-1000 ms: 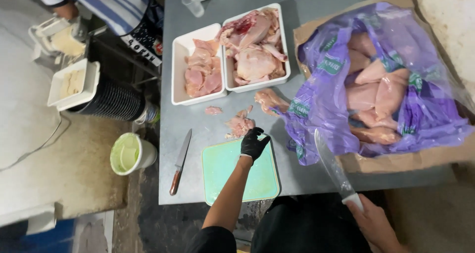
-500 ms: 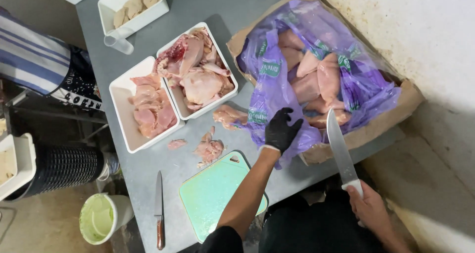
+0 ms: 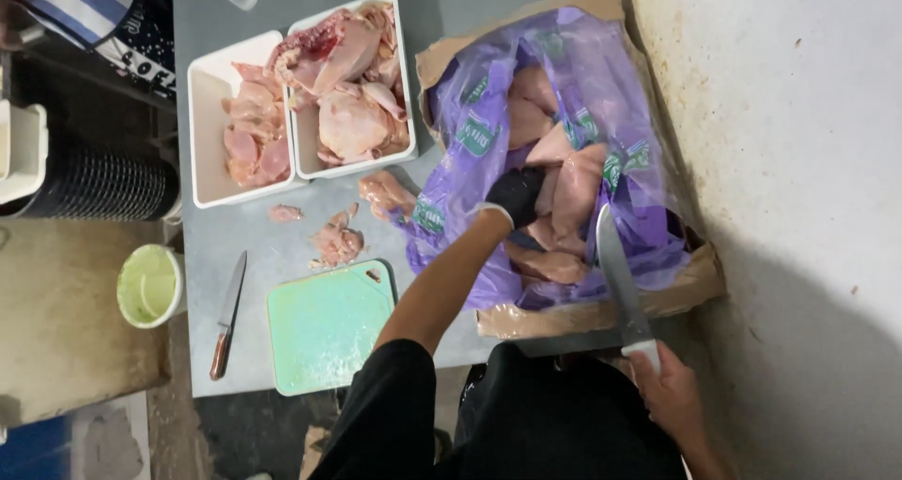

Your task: Slicing raw chicken breasts into smaller pieces on a cutting board using a chef's knife in a commercial kitchen setting.

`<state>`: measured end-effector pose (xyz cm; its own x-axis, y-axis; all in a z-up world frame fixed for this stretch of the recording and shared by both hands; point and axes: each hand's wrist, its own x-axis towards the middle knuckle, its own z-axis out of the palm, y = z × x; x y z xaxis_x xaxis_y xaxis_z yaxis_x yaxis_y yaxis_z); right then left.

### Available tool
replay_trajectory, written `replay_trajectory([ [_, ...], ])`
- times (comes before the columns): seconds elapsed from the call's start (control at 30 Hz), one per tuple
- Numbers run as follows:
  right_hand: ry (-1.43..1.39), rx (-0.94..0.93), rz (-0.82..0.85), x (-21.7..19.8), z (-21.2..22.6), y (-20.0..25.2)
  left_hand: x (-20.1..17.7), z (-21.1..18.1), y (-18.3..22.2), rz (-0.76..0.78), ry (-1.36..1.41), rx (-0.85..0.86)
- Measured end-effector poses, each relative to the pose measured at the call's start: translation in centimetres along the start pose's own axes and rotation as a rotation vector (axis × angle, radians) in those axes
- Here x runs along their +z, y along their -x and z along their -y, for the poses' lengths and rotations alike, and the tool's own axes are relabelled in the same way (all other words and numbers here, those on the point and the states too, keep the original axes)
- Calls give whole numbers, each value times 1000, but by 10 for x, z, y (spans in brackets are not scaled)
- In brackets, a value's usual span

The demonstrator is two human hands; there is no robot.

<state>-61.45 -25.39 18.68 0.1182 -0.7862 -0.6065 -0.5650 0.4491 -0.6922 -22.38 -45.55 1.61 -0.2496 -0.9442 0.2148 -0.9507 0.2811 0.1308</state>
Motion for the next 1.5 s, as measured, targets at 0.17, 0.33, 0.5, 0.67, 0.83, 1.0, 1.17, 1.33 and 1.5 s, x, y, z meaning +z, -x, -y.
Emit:
replay_trajectory([
  [0.17, -5, 131, 47, -31, 13, -11, -3, 59, -39, 314, 176, -22],
  [0.33, 32, 61, 61, -41, 13, -20, -127, 27, -60, 744, 421, -357],
  [0.5, 27, 156, 90, -43, 39, -13, -175, -25, -9, 450, 1178, -616],
  [0.67, -38, 94, 56, -32, 34, -12, -224, -75, -5, 214, 1544, -951],
  [0.83, 5, -5, 67, -22, 45, -13, -247, -86, 22, 99, 1587, -1137],
  [1.0, 124, -86, 141, -4, 28, -29, -225, -40, 120, -250, 1252, -1202],
  [1.17, 439, -99, 218, 33, 24, -26, -222, 34, 273, -288, 891, -1460],
  [1.33, 553, -79, 255, 92, 45, 9, -174, 106, 399, -134, 767, -1501],
  [1.5, 457, 6, 280, 177, 47, 53, -132, 134, 454, 49, 593, -1356],
])
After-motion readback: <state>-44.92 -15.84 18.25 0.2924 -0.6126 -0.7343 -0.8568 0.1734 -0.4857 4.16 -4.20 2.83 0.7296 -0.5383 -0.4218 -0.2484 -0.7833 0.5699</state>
